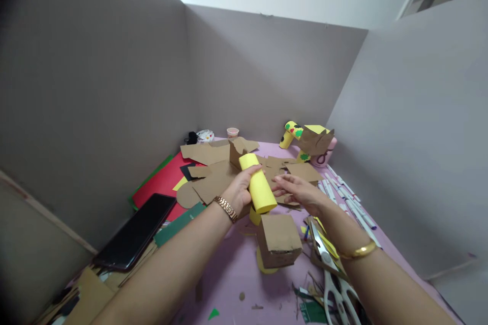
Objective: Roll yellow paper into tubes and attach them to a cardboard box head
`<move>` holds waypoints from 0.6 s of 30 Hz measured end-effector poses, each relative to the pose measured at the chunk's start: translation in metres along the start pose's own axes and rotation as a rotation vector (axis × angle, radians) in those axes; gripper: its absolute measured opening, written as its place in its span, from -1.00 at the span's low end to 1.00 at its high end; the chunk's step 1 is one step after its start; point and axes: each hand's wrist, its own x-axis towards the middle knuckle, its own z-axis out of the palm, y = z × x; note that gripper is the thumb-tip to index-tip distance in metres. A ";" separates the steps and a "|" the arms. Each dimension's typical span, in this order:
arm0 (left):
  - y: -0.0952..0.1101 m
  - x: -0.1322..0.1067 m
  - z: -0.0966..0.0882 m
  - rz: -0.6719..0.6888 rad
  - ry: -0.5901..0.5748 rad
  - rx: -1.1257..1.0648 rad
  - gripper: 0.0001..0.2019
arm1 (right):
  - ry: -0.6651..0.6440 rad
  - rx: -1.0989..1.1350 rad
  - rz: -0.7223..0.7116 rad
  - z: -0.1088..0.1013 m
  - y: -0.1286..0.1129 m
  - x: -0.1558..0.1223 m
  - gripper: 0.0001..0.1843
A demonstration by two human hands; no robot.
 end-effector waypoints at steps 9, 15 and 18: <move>-0.012 0.023 -0.001 0.016 -0.127 0.262 -0.72 | -0.127 0.232 0.108 0.023 0.013 0.031 -0.89; -0.001 0.013 -0.046 0.327 -0.142 0.488 -0.46 | 0.010 0.365 0.167 0.005 0.027 0.022 -0.86; -0.005 0.006 -0.076 0.355 -0.241 0.683 -0.23 | 0.053 0.409 0.219 -0.001 0.029 0.016 -0.79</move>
